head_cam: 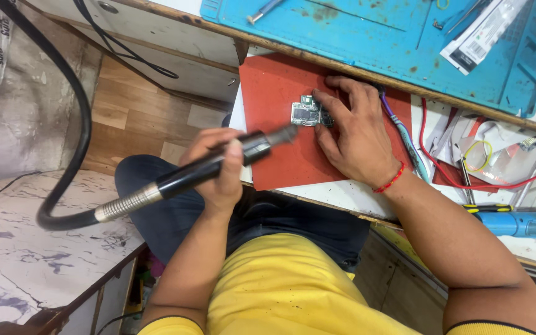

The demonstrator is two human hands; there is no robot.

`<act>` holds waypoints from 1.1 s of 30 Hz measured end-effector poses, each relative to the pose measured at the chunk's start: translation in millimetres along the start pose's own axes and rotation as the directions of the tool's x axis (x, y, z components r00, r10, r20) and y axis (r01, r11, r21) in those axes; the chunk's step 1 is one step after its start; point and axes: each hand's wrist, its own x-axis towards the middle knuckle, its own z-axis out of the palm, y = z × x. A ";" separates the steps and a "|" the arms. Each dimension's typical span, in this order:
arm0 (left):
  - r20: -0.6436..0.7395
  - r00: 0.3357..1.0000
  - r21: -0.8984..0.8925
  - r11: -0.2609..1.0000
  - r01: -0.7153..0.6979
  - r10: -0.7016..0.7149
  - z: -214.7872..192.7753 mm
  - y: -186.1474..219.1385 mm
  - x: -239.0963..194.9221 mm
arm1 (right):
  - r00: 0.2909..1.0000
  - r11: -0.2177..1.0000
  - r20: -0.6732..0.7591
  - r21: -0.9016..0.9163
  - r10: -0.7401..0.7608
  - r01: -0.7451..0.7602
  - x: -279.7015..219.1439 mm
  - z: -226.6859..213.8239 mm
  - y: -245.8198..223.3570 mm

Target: The person uses a hot air gun to heat a small circuit board placed on a red mat. They then use a purple tool to scrape or clean the surface of the board. The person is seated at a cluttered workbench with various tools and electronic parts visible.

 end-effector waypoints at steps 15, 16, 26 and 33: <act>-0.039 0.998 -0.001 0.999 0.042 -0.042 -1.3 -0.6 -1.7 | 1.000 1.000 -0.016 0.006 0.022 -0.022 0.7 2.6 -1.7; -0.098 0.990 -0.036 0.995 0.095 -0.098 -1.0 1.2 -0.5 | 1.000 1.000 -0.014 -0.002 0.009 -0.009 -0.5 2.9 -1.7; -0.022 0.998 0.019 0.998 0.054 -0.053 -1.0 2.3 -1.2 | 0.999 1.000 -0.046 0.026 0.005 -0.004 -3.7 6.2 0.4; -0.051 0.993 -0.111 0.989 0.099 -0.105 0.0 -2.9 2.4 | 0.998 0.999 -0.057 0.004 0.040 -0.040 -0.9 5.2 1.9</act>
